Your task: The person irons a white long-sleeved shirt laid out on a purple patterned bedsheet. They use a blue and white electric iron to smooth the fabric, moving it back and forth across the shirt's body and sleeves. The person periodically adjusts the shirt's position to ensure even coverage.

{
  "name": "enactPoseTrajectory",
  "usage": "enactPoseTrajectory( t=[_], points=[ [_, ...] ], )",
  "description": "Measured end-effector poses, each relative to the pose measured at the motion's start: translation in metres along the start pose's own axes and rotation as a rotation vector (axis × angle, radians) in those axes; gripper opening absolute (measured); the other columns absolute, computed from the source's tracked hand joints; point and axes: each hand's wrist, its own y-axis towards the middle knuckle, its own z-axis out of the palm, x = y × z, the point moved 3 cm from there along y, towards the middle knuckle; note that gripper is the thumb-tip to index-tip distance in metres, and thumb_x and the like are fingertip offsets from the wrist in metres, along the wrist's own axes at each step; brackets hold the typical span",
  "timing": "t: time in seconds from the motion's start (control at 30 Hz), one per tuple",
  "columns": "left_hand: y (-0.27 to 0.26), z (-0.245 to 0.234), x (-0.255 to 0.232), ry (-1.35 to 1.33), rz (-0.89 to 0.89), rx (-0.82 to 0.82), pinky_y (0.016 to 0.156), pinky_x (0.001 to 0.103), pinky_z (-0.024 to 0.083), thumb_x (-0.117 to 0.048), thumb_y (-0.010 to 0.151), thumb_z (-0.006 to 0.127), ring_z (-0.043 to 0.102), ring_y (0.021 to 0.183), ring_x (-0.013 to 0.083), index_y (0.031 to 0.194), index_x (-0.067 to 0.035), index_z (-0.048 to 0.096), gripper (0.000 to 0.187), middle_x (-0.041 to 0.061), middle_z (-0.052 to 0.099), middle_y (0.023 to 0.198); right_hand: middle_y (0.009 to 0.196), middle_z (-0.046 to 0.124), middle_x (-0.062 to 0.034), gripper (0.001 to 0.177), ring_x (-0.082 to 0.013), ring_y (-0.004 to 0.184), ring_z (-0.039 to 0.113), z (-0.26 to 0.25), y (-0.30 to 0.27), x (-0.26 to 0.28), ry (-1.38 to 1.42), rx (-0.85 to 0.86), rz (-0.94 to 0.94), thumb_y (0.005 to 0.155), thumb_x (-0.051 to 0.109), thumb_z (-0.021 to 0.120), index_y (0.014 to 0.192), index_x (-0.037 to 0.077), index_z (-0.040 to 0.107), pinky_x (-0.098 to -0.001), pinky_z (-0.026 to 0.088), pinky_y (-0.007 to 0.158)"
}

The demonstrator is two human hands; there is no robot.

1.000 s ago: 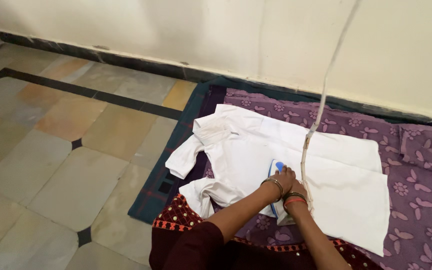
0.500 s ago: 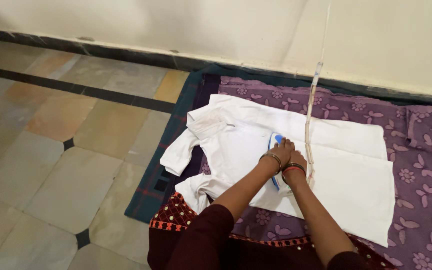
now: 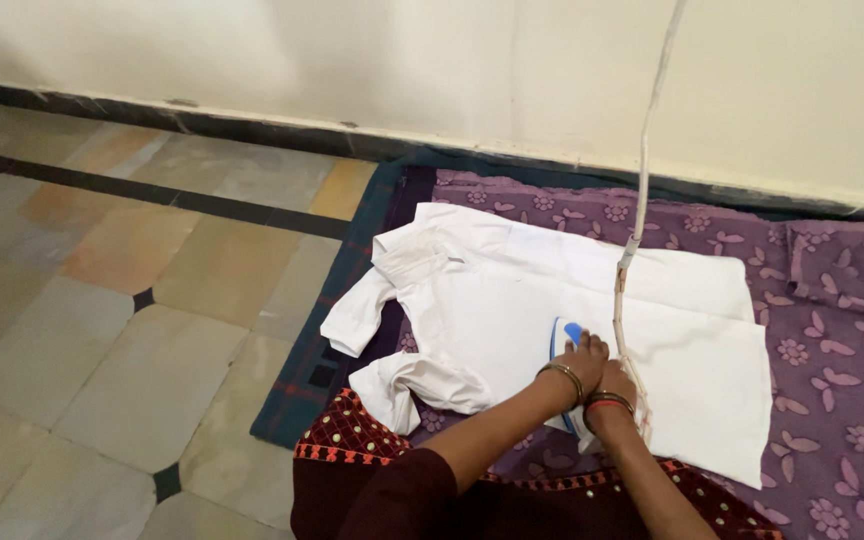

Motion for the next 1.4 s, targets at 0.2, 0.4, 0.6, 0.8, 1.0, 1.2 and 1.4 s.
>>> enactPoseTrajectory(
  t=[0.2, 0.4, 0.6, 0.8, 1.0, 1.2, 1.4],
  points=[
    [0.059, 0.027, 0.039, -0.013, 0.030, -0.112, 0.117, 0.055, 0.035, -0.008, 0.095, 0.054, 0.025, 0.152, 0.0476, 0.148, 0.007, 0.030, 0.060, 0.032, 0.029, 0.159, 0.119, 0.071, -0.0215, 0.030, -0.0374, 0.110, 0.070, -0.014, 0.044, 0.015, 0.057, -0.012, 0.067, 0.098, 0.025, 0.060, 0.119, 0.005, 0.066, -0.0459, 0.059, 0.090],
    [0.100, 0.016, 0.062, 0.060, 0.024, -0.077, 0.117, 0.052, 0.037, -0.010, 0.094, 0.054, 0.025, 0.153, 0.0449, 0.150, 0.005, 0.028, 0.063, 0.031, 0.029, 0.160, 0.119, 0.073, -0.0204, 0.027, -0.0357, 0.111, 0.072, -0.006, 0.094, 0.006, -0.031, -0.072, 0.006, 0.096, 0.023, 0.063, 0.115, 0.004, 0.070, -0.0429, 0.059, 0.093],
    [0.082, 0.019, 0.040, -0.047, 0.012, -0.062, 0.119, 0.056, 0.031, -0.011, 0.091, 0.060, 0.022, 0.152, 0.0463, 0.151, 0.004, 0.026, 0.071, 0.030, 0.027, 0.160, 0.120, 0.070, -0.0218, 0.032, -0.0376, 0.112, 0.069, -0.003, 0.080, -0.004, -0.018, 0.009, 0.015, 0.095, 0.027, 0.063, 0.118, 0.006, 0.068, -0.0459, 0.057, 0.092],
    [0.019, 0.002, -0.020, 0.029, 0.060, 0.001, 0.120, 0.055, 0.031, -0.011, 0.087, 0.064, 0.021, 0.153, 0.0480, 0.152, 0.009, 0.023, 0.079, 0.033, 0.026, 0.160, 0.119, 0.071, -0.0230, 0.033, -0.0391, 0.109, 0.071, 0.003, 0.015, -0.037, -0.006, 0.028, 0.041, 0.099, 0.028, 0.059, 0.118, 0.003, 0.068, -0.0460, 0.059, 0.091],
    [0.024, 0.012, -0.023, 0.038, 0.077, -0.063, 0.118, 0.054, 0.034, -0.009, 0.090, 0.060, 0.023, 0.152, 0.0489, 0.151, 0.011, 0.026, 0.072, 0.035, 0.027, 0.160, 0.118, 0.071, -0.0232, 0.033, -0.0382, 0.108, 0.072, 0.006, 0.019, -0.043, -0.002, -0.009, 0.015, 0.099, 0.027, 0.057, 0.120, 0.002, 0.066, -0.0452, 0.059, 0.090],
    [0.090, 0.018, 0.017, -0.013, 0.046, -0.099, 0.118, 0.054, 0.034, -0.009, 0.093, 0.056, 0.025, 0.152, 0.0463, 0.149, 0.004, 0.032, 0.062, 0.031, 0.029, 0.159, 0.124, 0.070, -0.0197, 0.032, -0.0361, 0.112, 0.070, 0.003, 0.089, -0.035, 0.022, -0.068, 0.090, 0.096, 0.025, 0.062, 0.120, 0.005, 0.068, -0.0449, 0.057, 0.092],
    [0.105, -0.006, 0.032, 0.049, 0.019, -0.089, 0.118, 0.050, 0.036, -0.009, 0.089, 0.059, 0.026, 0.152, 0.0440, 0.149, 0.005, 0.032, 0.067, 0.032, 0.030, 0.158, 0.118, 0.071, -0.0229, 0.030, -0.0366, 0.108, 0.072, -0.015, 0.108, -0.025, -0.046, -0.113, -0.048, 0.091, 0.020, 0.066, 0.114, 0.001, 0.069, -0.0441, 0.057, 0.092]
  ],
)
